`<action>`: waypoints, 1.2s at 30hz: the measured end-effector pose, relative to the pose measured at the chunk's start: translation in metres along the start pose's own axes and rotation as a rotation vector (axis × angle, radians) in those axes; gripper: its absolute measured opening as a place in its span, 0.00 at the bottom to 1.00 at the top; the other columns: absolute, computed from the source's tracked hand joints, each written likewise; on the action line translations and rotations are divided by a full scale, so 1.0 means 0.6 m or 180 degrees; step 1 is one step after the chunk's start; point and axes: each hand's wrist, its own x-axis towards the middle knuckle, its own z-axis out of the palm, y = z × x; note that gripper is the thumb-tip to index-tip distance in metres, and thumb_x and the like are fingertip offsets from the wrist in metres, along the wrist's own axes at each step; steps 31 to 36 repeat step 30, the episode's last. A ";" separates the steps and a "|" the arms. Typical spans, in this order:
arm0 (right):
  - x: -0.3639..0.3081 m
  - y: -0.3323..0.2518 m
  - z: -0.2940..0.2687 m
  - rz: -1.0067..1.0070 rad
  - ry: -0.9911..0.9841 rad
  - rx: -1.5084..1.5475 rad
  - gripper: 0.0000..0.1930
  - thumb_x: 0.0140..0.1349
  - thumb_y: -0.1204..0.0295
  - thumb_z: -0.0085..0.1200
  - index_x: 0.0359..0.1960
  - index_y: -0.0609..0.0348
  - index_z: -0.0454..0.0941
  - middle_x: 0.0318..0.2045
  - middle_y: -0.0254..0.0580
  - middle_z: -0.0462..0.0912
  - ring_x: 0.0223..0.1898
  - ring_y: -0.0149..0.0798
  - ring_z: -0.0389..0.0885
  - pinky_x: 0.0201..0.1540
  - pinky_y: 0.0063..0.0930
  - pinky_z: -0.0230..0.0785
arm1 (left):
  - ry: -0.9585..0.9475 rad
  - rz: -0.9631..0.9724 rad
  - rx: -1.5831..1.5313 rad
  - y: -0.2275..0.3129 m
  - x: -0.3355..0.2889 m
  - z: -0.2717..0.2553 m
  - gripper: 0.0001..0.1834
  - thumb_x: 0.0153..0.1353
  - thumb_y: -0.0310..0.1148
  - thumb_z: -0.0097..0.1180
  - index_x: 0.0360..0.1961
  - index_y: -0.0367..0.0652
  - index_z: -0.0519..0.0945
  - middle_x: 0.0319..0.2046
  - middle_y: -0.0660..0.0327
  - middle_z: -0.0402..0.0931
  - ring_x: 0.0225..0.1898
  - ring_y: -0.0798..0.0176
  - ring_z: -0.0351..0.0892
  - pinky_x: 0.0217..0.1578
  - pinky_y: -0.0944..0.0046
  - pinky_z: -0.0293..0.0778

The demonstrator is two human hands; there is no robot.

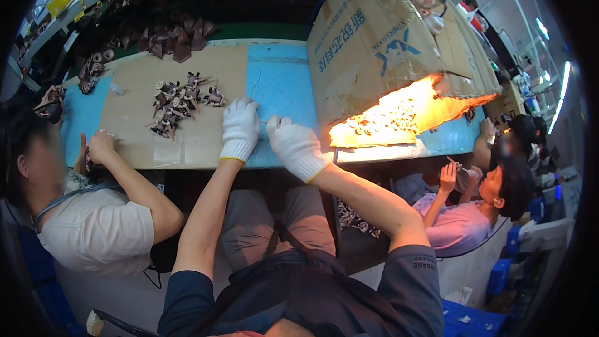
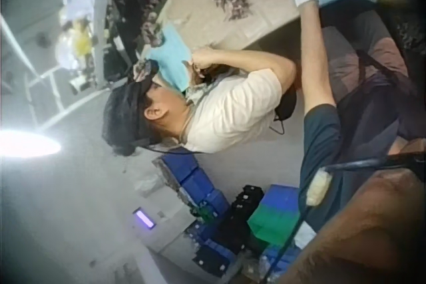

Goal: The worker is assembling or inspecting small circular components at a factory workbench, interacting with items from bins and a light box.

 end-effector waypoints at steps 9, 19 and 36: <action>0.017 0.053 -0.063 0.1024 -0.0603 0.1892 0.23 0.76 0.53 0.52 0.56 0.63 0.75 0.45 0.58 0.89 0.46 0.61 0.90 0.51 0.51 0.80 | 0.0226 -0.1217 -0.2062 0.046 -0.067 -0.057 0.14 0.74 0.34 0.57 0.53 0.39 0.86 0.51 0.54 0.87 0.52 0.51 0.86 0.54 0.51 0.79; -0.050 0.041 -0.057 0.0837 -0.0028 0.2904 0.21 0.76 0.54 0.53 0.57 0.58 0.77 0.41 0.55 0.88 0.49 0.60 0.88 0.50 0.47 0.80 | -0.1317 -0.2751 -0.5477 0.142 -0.096 -0.163 0.22 0.79 0.42 0.57 0.63 0.34 0.79 0.49 0.54 0.86 0.46 0.59 0.89 0.47 0.61 0.84; -0.068 0.055 -0.090 0.2876 -0.1839 0.5349 0.17 0.75 0.55 0.60 0.45 0.59 0.82 0.30 0.39 0.83 0.26 0.28 0.77 0.29 0.20 0.72 | 0.0006 0.0431 -0.1611 0.171 -0.101 -0.156 0.23 0.68 0.29 0.68 0.63 0.38 0.81 0.47 0.50 0.86 0.47 0.53 0.88 0.49 0.57 0.83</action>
